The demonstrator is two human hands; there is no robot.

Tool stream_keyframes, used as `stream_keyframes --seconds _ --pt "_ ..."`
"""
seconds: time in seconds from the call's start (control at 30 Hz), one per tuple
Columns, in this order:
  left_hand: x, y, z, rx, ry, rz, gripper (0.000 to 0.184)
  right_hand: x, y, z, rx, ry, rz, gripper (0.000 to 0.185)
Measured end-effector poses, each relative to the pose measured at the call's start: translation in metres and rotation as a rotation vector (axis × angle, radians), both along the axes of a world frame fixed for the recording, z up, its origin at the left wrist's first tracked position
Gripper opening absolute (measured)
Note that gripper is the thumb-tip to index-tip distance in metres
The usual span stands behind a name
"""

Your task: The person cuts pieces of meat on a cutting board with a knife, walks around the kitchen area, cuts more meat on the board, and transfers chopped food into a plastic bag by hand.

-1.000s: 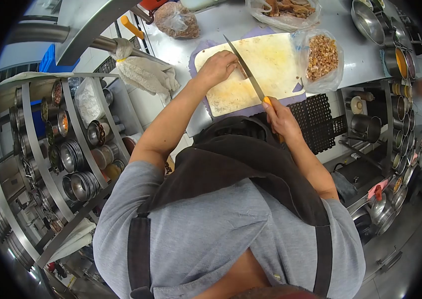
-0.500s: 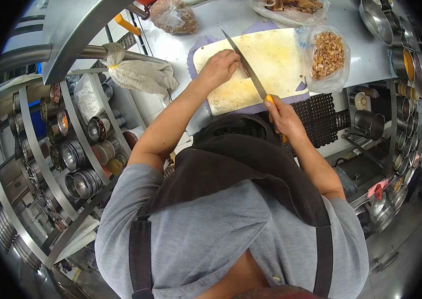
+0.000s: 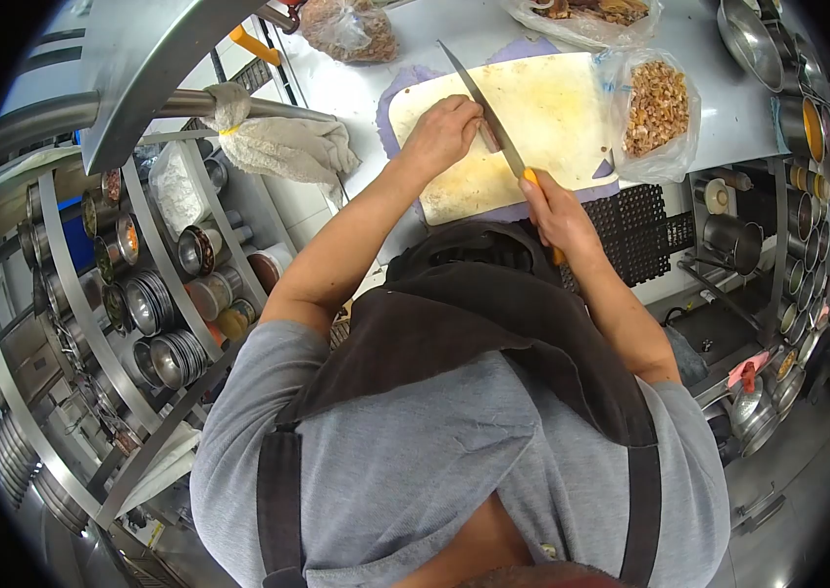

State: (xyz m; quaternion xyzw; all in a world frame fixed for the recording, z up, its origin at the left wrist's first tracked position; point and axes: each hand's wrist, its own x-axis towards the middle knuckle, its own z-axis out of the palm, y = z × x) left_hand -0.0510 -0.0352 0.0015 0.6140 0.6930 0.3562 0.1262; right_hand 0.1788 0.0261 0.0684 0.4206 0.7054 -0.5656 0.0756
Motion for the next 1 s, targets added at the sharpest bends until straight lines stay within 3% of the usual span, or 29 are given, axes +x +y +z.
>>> stream_keyframes --seconds 0.27,0.37,0.43,0.47,0.77,0.83,0.97,1.0 --pt "-0.001 -0.002 -0.010 0.064 0.040 0.001 0.014 0.002 -0.007 0.005 -0.063 -0.008 -0.025 0.038" --pt "-0.012 -0.003 -0.005 0.003 0.032 0.021 0.015 -0.030 -0.005 -0.006 0.034 -0.030 0.019 0.038" --pt "-0.017 -0.002 -0.005 0.003 0.054 0.017 0.016 -0.035 -0.011 -0.019 0.336 0.127 0.028 0.039" --pt "-0.018 -0.001 -0.006 0.002 0.070 0.022 0.016 -0.032 -0.011 -0.021 0.341 0.127 0.021 0.039" --pt "-0.011 0.014 0.002 -0.007 0.115 -0.012 0.018 -0.010 -0.006 0.000 0.160 0.011 -0.004 0.040" --pt "-0.010 0.014 0.001 0.023 0.109 -0.011 0.018 -0.002 -0.011 0.024 -0.035 -0.135 -0.037 0.039" --pt "-0.011 0.014 -0.005 0.061 0.106 -0.023 0.018 0.008 -0.014 0.022 -0.067 -0.182 -0.029 0.039" --pt "-0.011 0.014 -0.006 0.057 0.105 -0.023 0.018 0.007 -0.014 0.012 0.032 -0.128 -0.003 0.039"
